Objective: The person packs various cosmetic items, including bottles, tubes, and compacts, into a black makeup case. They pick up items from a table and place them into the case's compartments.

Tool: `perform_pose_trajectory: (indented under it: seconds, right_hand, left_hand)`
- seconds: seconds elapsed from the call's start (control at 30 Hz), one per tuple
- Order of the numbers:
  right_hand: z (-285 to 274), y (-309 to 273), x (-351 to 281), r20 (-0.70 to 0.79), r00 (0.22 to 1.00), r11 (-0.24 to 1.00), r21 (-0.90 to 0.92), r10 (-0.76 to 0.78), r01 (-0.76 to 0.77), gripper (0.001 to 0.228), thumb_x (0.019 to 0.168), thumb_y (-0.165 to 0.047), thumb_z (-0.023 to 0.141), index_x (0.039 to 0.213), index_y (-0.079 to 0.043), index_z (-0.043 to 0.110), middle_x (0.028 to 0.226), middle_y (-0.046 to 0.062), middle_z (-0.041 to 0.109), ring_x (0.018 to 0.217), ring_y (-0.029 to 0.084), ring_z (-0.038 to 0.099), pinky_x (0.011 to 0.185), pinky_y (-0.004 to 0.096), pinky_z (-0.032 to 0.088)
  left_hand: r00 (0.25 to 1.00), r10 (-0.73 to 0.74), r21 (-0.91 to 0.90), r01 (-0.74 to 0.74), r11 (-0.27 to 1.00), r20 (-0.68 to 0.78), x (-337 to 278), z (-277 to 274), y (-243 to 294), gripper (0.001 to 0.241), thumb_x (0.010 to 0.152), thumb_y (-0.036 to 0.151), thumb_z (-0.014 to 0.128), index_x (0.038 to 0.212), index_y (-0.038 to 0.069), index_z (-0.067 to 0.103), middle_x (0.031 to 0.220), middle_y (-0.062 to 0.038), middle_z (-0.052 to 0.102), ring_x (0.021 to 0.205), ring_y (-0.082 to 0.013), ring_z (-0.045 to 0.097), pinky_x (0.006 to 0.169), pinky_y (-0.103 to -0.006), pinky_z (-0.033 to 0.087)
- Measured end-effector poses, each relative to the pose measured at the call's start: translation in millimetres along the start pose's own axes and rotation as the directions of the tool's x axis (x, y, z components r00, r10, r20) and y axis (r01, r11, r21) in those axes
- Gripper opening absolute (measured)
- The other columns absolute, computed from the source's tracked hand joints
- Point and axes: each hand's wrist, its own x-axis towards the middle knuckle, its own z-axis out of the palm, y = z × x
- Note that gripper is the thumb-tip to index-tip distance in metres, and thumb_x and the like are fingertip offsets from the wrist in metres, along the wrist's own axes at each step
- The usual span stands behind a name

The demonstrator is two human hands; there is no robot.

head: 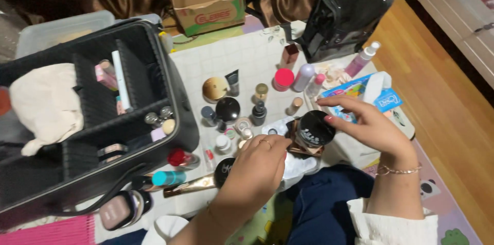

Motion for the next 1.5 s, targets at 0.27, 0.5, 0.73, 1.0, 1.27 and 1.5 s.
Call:
perform_pose_trajectory:
  seconds: [0.27, 0.5, 0.73, 1.0, 1.27, 1.5]
  right_hand:
    - [10, 14, -4, 0.122, 0.991, 0.996, -0.072, -0.051, 0.060, 0.097, 0.063, -0.027, 0.090, 0.150, -0.014, 0.047, 0.153, 0.008, 0.053, 0.141, 0.026, 0.050, 0.114, 0.042, 0.038]
    - [24, 25, -1, 0.133, 0.985, 0.970, -0.201, -0.110, 0.135, 0.108, 0.062, -0.030, 0.092, 0.156, -0.020, 0.040, 0.156, 0.011, 0.048, 0.140, 0.032, 0.045, 0.113, 0.045, 0.035]
    - [14, 14, -6, 0.000, 0.992, 0.984, -0.128, -0.125, 0.124, 0.097, 0.063, -0.024, 0.090, 0.148, -0.008, 0.048, 0.148, 0.012, 0.059, 0.131, 0.028, 0.058, 0.107, 0.039, 0.043]
    - [4, 9, -9, -0.102, 0.992, 0.993, -0.098, -0.076, 0.066, 0.097, 0.061, -0.017, 0.087, 0.148, -0.008, 0.048, 0.143, 0.012, 0.061, 0.129, 0.025, 0.059, 0.107, 0.036, 0.043]
    - [7, 12, -6, -0.017, 0.996, 0.990, -0.116, -0.088, 0.086, 0.098, 0.060, -0.019, 0.088, 0.148, -0.005, 0.046, 0.147, 0.013, 0.059, 0.131, 0.026, 0.059, 0.107, 0.038, 0.045]
    - [11, 14, -5, 0.075, 0.989, 0.982, -0.128, -0.129, 0.138, 0.103, 0.060, -0.027, 0.091, 0.150, -0.006, 0.045, 0.152, 0.012, 0.055, 0.135, 0.028, 0.057, 0.109, 0.040, 0.042]
  left_hand:
    - [0.996, -0.018, 0.074, 0.024, 0.997, -0.091, 5, 36, 6, 0.038, 0.087, 0.005, 0.064, 0.124, -0.004, 0.062, 0.120, -0.017, 0.068, 0.111, -0.0318, 0.062, 0.097, -0.0415, 0.048]
    - [0.992, -0.122, 0.069, 0.124, 0.990, -0.030, 1, 67, -4, 0.072, 0.085, 0.012, 0.072, 0.147, -0.008, 0.040, 0.135, -0.023, 0.059, 0.121, -0.0338, 0.060, 0.099, -0.0398, 0.049]
    - [0.984, -0.178, -0.042, 0.180, 0.983, 0.029, 4, 86, -15, 0.086, 0.087, 0.015, 0.072, 0.154, -0.011, 0.024, 0.145, -0.035, 0.046, 0.127, -0.0431, 0.055, 0.101, -0.0469, 0.047]
    - [0.992, -0.005, -0.041, -0.001, 0.999, -0.129, 18, 111, -26, 0.088, 0.086, 0.022, 0.078, 0.148, -0.018, 0.029, 0.141, -0.035, 0.048, 0.125, -0.0445, 0.052, 0.108, -0.0488, 0.043]
    - [0.980, -0.062, -0.095, 0.044, 0.994, -0.189, 23, 121, -33, 0.085, 0.081, 0.015, 0.078, 0.148, -0.013, 0.034, 0.134, -0.024, 0.058, 0.122, -0.0367, 0.058, 0.105, -0.0451, 0.045]
    - [0.979, -0.032, -0.070, 0.018, 0.997, -0.203, 23, 117, -32, 0.086, 0.081, 0.013, 0.078, 0.148, -0.014, 0.032, 0.134, -0.028, 0.059, 0.122, -0.0382, 0.059, 0.104, -0.0454, 0.048]
